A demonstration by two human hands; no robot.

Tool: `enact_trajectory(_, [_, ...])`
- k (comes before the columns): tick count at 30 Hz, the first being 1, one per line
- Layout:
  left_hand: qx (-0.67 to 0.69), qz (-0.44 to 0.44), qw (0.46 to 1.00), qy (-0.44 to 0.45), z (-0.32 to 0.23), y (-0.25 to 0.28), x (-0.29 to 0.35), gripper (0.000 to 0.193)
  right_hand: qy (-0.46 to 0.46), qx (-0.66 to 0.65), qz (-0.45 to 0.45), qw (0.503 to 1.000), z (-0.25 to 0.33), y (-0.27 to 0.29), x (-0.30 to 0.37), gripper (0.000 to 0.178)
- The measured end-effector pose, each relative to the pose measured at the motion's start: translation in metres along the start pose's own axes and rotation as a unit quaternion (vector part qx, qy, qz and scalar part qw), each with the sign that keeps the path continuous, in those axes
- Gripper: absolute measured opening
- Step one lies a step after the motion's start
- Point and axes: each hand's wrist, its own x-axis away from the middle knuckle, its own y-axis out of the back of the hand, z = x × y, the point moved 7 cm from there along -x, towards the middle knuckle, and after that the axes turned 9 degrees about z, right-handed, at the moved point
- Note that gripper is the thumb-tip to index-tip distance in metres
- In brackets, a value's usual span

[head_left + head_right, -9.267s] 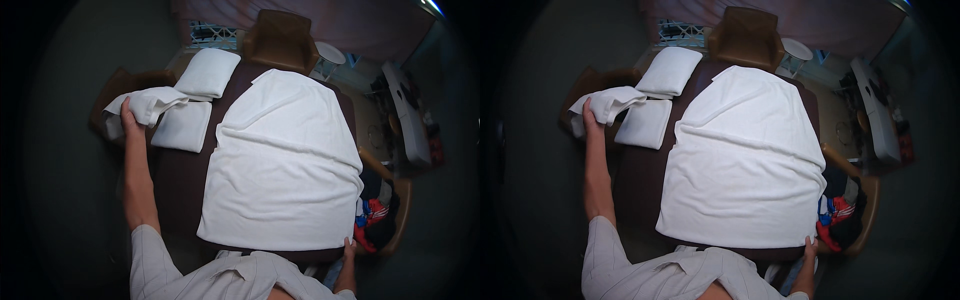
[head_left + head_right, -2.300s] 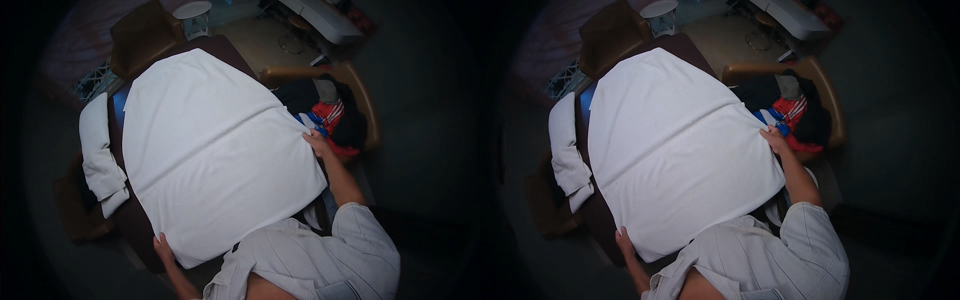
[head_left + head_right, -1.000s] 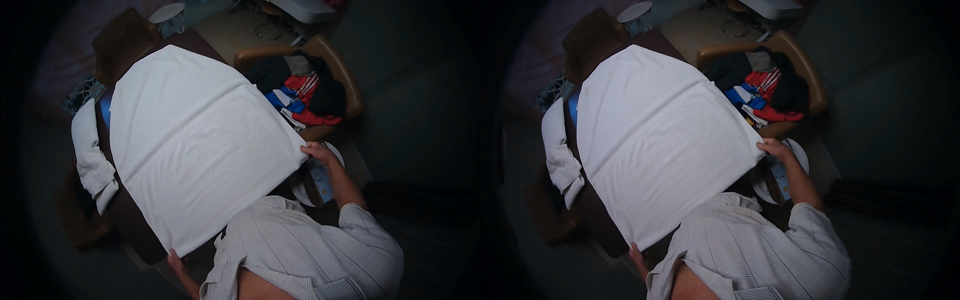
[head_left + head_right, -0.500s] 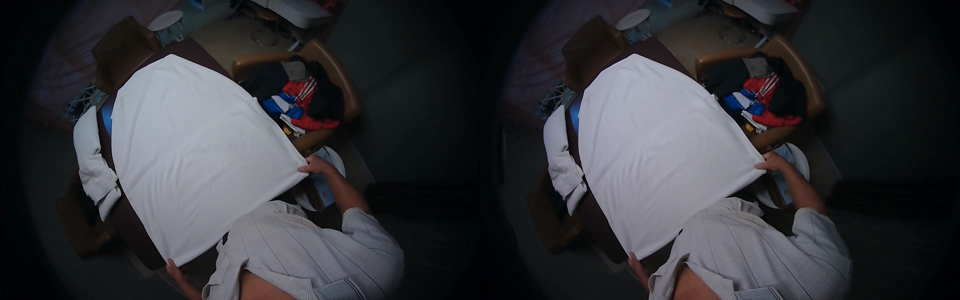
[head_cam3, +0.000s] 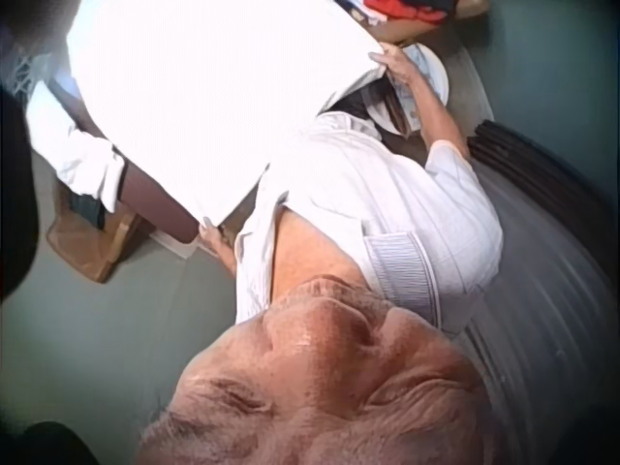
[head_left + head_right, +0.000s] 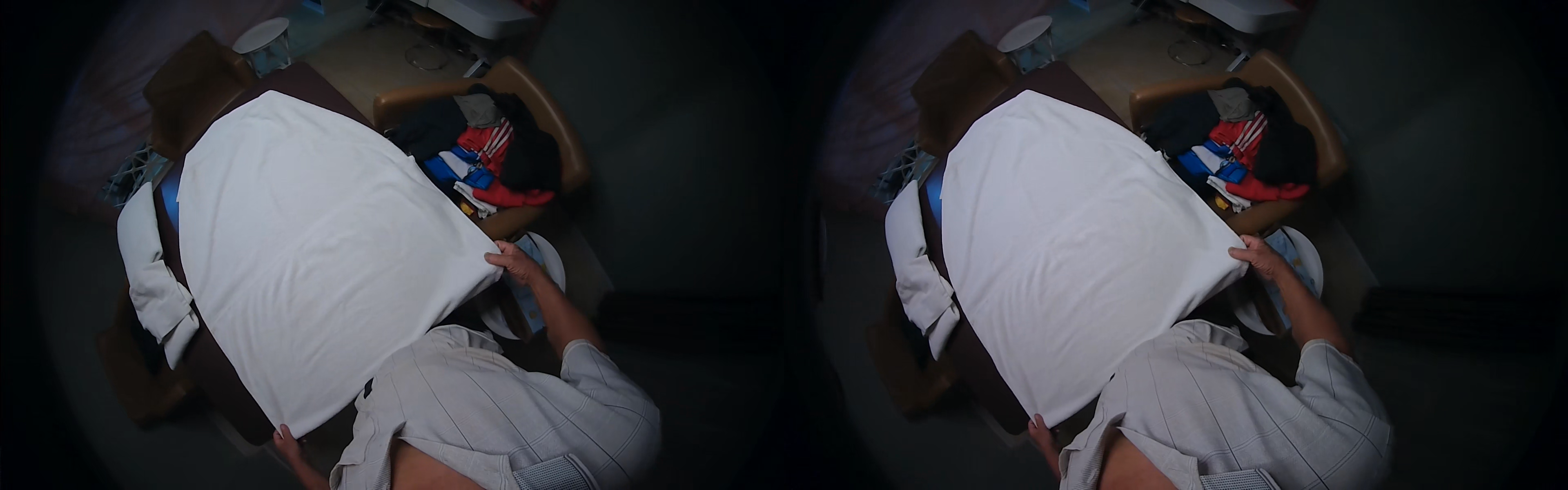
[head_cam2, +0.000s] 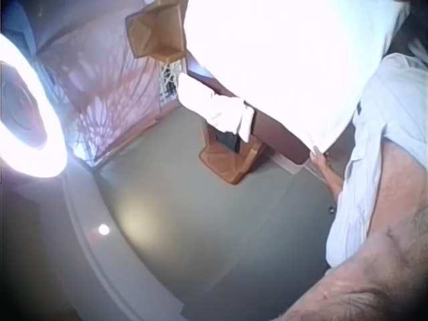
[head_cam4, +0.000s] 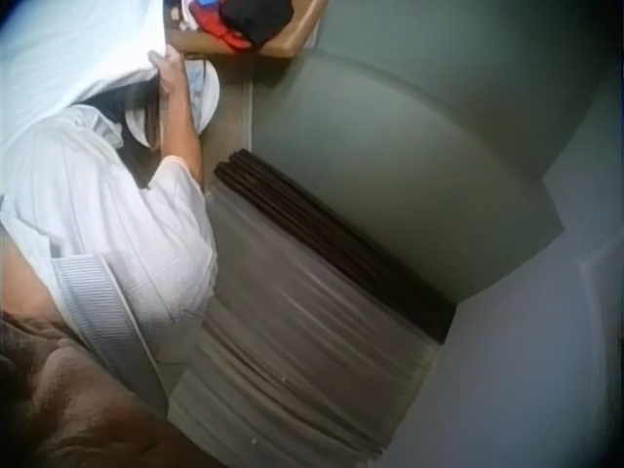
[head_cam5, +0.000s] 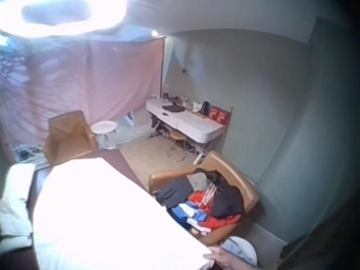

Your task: The person folds multiple white towels on a table, smoothing and aligning each one before stacking them. Towels are handled one at a time and placed in a neat pile on the table.

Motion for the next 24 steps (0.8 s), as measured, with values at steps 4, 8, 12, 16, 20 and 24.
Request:
enact_trajectory(4, [0.019, -0.009, 1.0, -0.003, 0.0, -0.001, 0.002, 0.045, -0.072, 0.075, 0.02, 0.994, -0.013, 0.017, 0.014, 0.035])
enact_trajectory(8, [0.045, 0.002, 0.999, 0.011, 0.001, -0.003, 0.01, 0.043, -0.171, 0.221, 0.093, 0.956, -0.017, 0.021, 0.028, 0.033])
enact_trajectory(12, [0.035, 0.003, 0.999, 0.02, -0.005, -0.005, 0.011, 0.04, -0.206, 0.415, 0.175, 0.869, -0.012, 0.012, 0.029, 0.03])
enact_trajectory(16, [0.058, 0.006, 0.998, 0.01, -0.006, -0.003, 0.01, 0.039, -0.227, 0.619, 0.145, 0.737, -0.017, 0.004, 0.019, 0.028])
enact_trajectory(20, [0.049, -0.001, 0.999, 0.015, -0.005, -0.004, 0.012, 0.039, -0.253, 0.678, 0.119, 0.679, -0.011, -0.009, 0.007, 0.037])
enact_trajectory(24, [0.058, -0.004, 0.998, 0.015, -0.008, -0.006, 0.012, 0.04, -0.234, 0.667, 0.054, 0.705, -0.016, 0.005, -0.013, 0.033])
